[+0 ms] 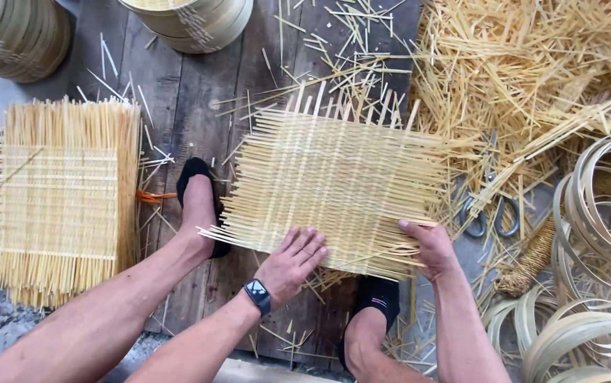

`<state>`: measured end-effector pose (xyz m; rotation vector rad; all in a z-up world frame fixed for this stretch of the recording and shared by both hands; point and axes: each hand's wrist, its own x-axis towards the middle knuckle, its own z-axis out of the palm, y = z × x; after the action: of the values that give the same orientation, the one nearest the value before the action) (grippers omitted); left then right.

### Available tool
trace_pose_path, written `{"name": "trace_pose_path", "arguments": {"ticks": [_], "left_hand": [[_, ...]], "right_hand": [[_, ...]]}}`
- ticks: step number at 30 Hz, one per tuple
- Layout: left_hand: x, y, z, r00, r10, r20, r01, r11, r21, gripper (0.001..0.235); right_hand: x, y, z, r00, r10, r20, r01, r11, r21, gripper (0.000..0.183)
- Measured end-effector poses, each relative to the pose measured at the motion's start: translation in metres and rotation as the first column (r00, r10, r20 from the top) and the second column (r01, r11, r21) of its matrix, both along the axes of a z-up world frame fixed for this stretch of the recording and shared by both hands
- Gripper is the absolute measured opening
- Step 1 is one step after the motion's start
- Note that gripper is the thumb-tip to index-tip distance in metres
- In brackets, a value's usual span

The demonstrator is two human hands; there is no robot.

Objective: The person sits on the floor of a bamboo workshop and assembles round woven bamboo baskets. They trim excess bamboo strips from a woven mat with scissors, press the mat into a round wooden mold, fit a bent bamboo rim ring around the mat edge, and place the finished basket onto a stack of completed baskets.

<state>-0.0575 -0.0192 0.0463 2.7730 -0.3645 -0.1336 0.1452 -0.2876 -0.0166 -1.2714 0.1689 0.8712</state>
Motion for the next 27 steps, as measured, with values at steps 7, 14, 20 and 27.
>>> {"name": "trace_pose_path", "arguments": {"ticks": [7, 14, 20, 27], "left_hand": [[0.039, 0.048, -0.006, 0.953, 0.213, -0.217, -0.277, 0.902, -0.332, 0.062], [0.069, 0.051, 0.008, 0.795, 0.513, -0.324, -0.508, 0.855, 0.106, 0.093], [0.095, 0.033, 0.028, 0.862, 0.181, -0.474, -0.112, 0.979, 0.172, 0.120], [0.090, 0.029, 0.022, 0.881, 0.163, -0.444, -0.064, 0.971, 0.229, 0.123]], "right_hand": [[0.012, 0.008, 0.013, 0.991, -0.020, -0.129, 0.020, 1.000, 0.001, 0.049], [0.021, 0.004, 0.011, 0.983, -0.003, -0.185, -0.003, 0.999, -0.033, 0.043], [0.023, -0.001, 0.012, 0.983, 0.000, -0.185, -0.015, 0.997, -0.081, 0.041], [0.023, -0.005, 0.084, 0.998, -0.017, 0.057, 0.045, 0.835, -0.549, 0.037]]}}
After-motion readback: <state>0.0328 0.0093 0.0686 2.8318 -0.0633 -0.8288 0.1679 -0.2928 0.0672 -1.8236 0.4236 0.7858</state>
